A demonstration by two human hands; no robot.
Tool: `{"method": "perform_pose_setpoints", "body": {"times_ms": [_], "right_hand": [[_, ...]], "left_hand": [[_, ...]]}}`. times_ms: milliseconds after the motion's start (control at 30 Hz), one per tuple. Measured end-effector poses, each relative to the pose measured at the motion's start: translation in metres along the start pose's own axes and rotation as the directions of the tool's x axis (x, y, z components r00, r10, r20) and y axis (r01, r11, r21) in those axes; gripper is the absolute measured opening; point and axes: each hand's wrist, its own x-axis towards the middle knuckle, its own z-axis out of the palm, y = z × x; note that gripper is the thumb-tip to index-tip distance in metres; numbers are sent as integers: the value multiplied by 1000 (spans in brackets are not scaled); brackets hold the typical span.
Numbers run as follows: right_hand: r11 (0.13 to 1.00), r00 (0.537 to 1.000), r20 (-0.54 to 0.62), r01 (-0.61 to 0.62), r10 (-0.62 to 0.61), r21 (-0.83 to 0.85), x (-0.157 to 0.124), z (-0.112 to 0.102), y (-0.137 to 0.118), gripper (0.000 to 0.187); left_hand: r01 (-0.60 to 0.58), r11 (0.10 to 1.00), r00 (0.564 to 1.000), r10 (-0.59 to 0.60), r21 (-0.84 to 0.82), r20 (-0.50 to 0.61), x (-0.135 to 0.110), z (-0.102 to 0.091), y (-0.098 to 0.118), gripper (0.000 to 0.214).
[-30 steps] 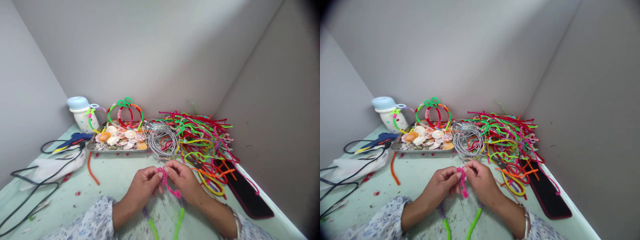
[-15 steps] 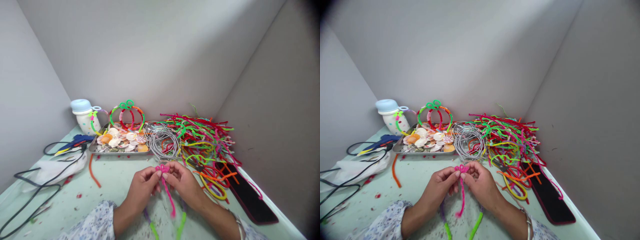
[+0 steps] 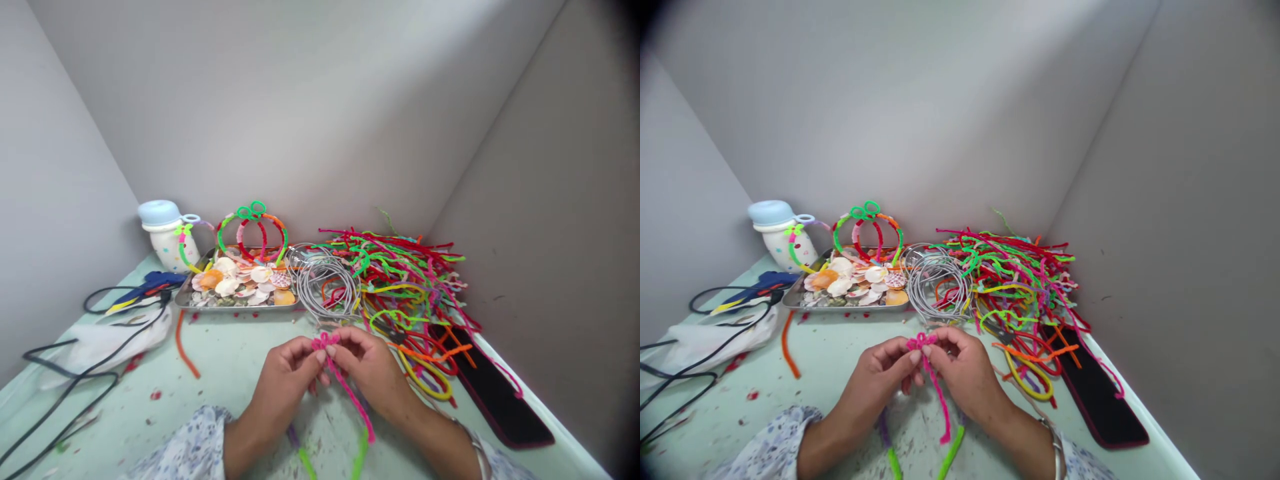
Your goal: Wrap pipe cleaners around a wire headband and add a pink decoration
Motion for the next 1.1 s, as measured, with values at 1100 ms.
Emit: {"method": "perform_pose_setpoints", "body": {"times_ms": [1100], "right_hand": [[913,979,78,206,-191,-351,-4,-8,-17,10]], "left_hand": [[75,997,997,-75,33,-7,1,2,-1,26]]}}
